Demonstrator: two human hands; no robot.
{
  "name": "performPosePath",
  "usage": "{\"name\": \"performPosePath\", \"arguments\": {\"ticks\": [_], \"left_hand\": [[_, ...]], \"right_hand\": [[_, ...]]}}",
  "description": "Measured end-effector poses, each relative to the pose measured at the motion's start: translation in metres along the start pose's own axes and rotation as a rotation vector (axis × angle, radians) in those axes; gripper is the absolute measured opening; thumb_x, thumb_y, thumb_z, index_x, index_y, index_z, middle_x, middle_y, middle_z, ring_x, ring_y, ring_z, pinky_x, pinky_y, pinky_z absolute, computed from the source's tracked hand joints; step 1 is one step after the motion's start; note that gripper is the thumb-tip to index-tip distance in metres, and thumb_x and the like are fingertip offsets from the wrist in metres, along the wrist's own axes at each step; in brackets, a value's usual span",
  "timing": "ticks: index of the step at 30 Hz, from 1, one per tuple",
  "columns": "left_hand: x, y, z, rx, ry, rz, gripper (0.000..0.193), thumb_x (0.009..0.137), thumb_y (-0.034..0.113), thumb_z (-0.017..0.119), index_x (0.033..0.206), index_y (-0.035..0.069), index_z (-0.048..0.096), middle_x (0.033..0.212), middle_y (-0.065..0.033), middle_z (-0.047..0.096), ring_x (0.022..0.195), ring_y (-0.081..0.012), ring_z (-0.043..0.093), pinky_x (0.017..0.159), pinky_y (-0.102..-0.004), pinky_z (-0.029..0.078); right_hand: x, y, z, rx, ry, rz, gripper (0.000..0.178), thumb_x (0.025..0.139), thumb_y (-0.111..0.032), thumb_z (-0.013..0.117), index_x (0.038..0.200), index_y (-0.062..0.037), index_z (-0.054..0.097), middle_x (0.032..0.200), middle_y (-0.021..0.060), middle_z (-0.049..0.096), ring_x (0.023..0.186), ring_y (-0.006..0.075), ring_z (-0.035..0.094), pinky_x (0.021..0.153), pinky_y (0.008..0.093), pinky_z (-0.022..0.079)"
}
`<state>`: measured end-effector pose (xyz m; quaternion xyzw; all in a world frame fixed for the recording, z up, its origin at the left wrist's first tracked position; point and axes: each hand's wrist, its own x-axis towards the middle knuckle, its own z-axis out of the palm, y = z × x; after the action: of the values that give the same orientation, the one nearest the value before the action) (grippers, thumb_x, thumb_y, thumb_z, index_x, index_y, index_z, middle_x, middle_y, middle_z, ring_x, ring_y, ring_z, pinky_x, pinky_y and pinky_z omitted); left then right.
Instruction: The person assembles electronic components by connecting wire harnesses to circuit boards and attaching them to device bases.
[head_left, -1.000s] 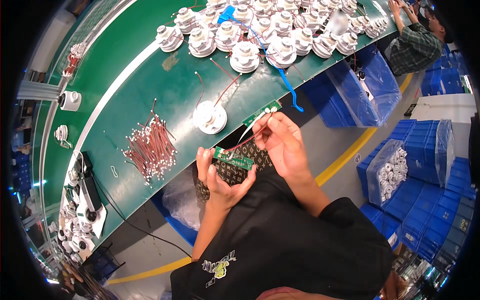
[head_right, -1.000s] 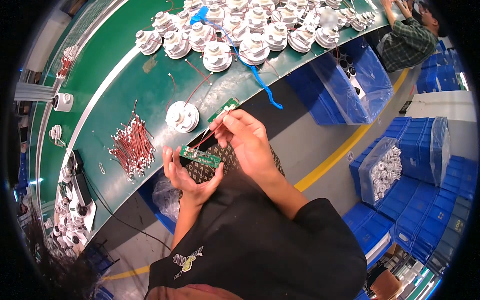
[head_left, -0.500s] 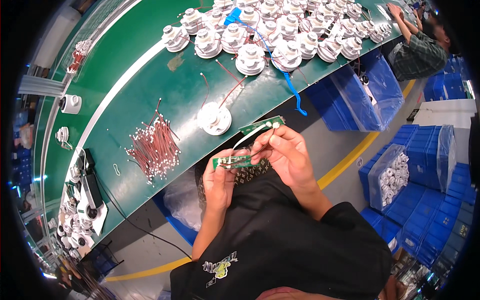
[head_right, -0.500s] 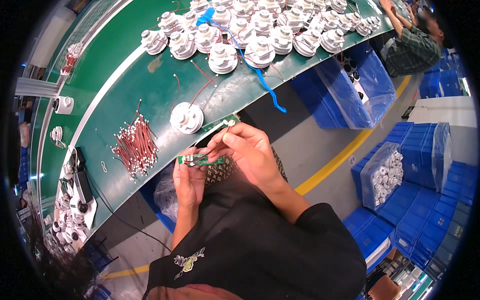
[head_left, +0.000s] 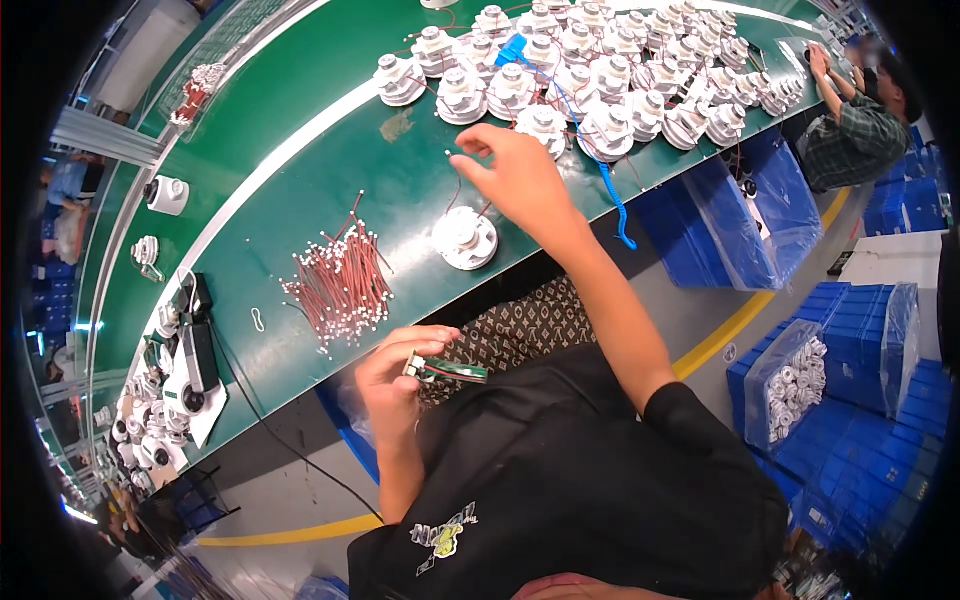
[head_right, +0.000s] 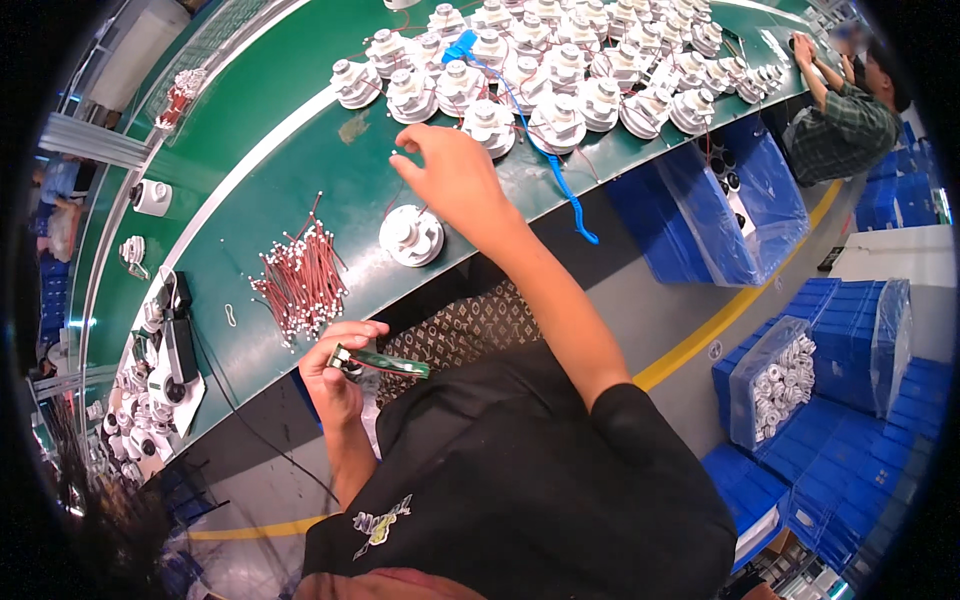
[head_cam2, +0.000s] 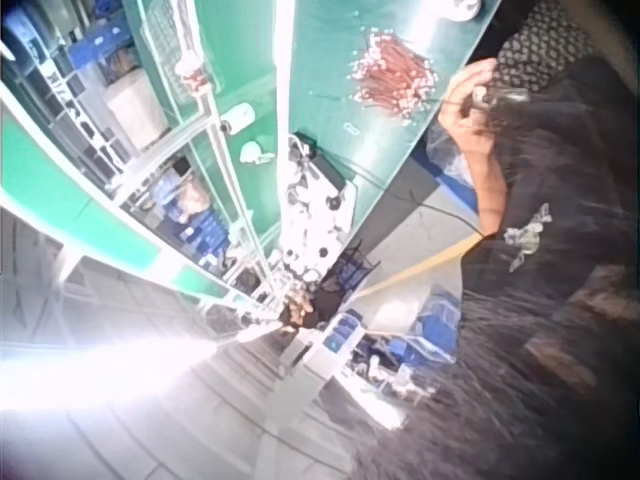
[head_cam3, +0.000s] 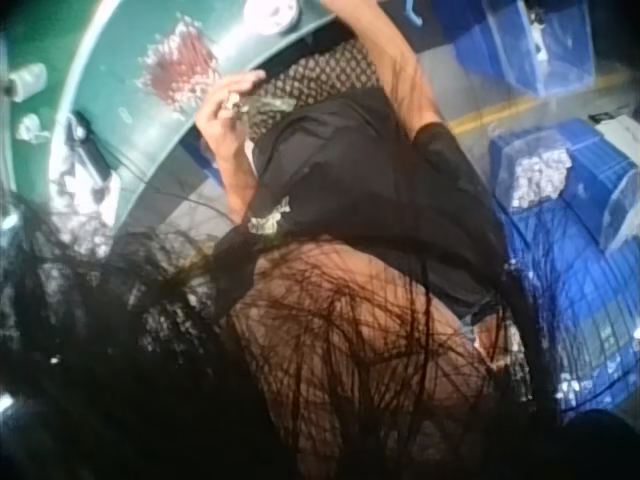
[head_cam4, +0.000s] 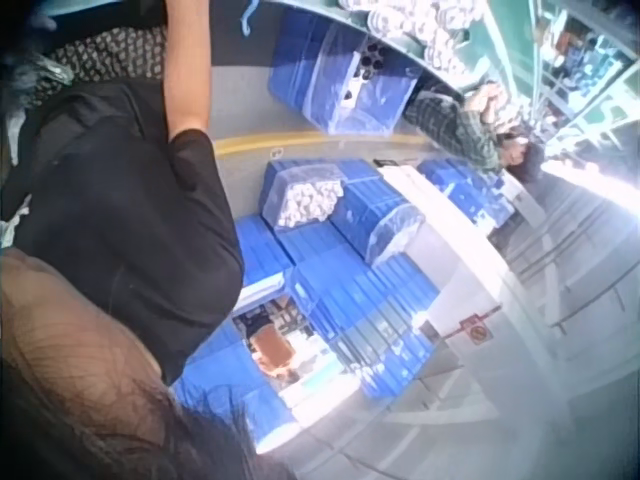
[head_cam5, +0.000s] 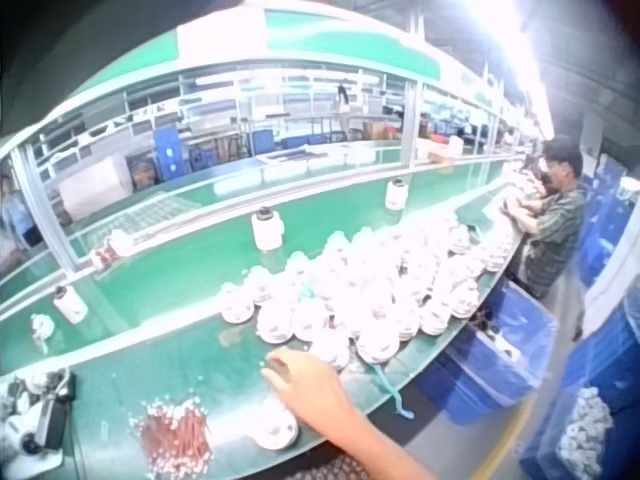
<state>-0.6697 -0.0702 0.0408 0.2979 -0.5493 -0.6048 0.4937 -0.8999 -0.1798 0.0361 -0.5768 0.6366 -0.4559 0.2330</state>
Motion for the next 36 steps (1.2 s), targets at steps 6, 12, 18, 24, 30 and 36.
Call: {"name": "performPosePath", "arguments": {"ticks": [6,12,18,24,30,36], "left_hand": [[-0.016,-0.015,-0.011,-0.386,0.116,-0.132,0.06,0.09,0.054,0.052,0.105,-0.005,0.056,0.086,-0.0154,0.066,0.084,-0.0337,0.065,0.079,-0.0468,0.052],[-0.004,-0.015,-0.007,-0.635,0.324,-0.257,0.057,0.096,0.051,0.04,0.118,-0.001,0.049,0.077,-0.0076,0.061,0.078,-0.0269,0.063,0.078,-0.0448,0.052],[0.023,-0.013,0.0,-0.744,0.372,-0.458,0.049,0.1,0.046,0.038,0.127,0.005,0.044,0.079,-0.0057,0.056,0.079,-0.0216,0.06,0.079,-0.0438,0.055],[0.029,-0.012,0.008,-0.666,0.292,-0.41,0.041,0.102,0.03,0.036,0.13,0.0,0.042,0.096,-0.0123,0.06,0.089,-0.025,0.063,0.082,-0.0479,0.055],[0.026,-0.009,0.006,-0.525,0.302,-0.411,0.042,0.1,0.029,0.038,0.13,-0.001,0.041,0.099,-0.0139,0.061,0.091,-0.0259,0.063,0.083,-0.0474,0.055],[0.028,-0.009,0.007,-0.514,0.31,-0.412,0.042,0.1,0.027,0.039,0.13,-0.002,0.041,0.099,-0.0158,0.061,0.091,-0.0265,0.064,0.08,-0.0462,0.056]], "right_hand": [[0.029,0.011,0.025,-0.478,-0.162,0.14,0.019,0.079,-0.022,0.069,0.085,-0.0036,0.07,0.081,0.0102,0.071,0.074,0.0251,0.068,0.069,0.0382,0.052],[-0.009,-0.015,0.016,0.147,0.11,0.038,0.015,0.084,-0.012,0.067,0.093,-0.0015,0.071,0.078,0.0078,0.071,0.068,0.0129,0.065,0.065,0.0261,0.051],[-0.034,-0.025,0.003,1.142,-0.141,0.267,0.022,0.093,-0.014,0.06,0.104,0.0042,0.065,0.087,0.0076,0.066,0.072,0.0128,0.064,0.065,0.0253,0.052],[-0.042,-0.026,0.004,1.263,-0.29,0.318,0.017,0.093,-0.01,0.06,0.103,0.0026,0.061,0.084,0.0088,0.066,0.068,0.0109,0.061,0.061,0.0227,0.05],[-0.05,-0.033,0.009,0.817,-0.272,0.17,0.02,0.088,-0.004,0.064,0.106,0.0047,0.061,0.091,0.0128,0.069,0.085,0.0134,0.066,0.071,0.0239,0.051],[-0.05,-0.044,-0.001,0.83,-0.269,0.141,0.02,0.088,-0.006,0.065,0.104,0.0055,0.065,0.097,0.0129,0.069,0.093,0.0155,0.066,0.079,0.0261,0.05]]}}
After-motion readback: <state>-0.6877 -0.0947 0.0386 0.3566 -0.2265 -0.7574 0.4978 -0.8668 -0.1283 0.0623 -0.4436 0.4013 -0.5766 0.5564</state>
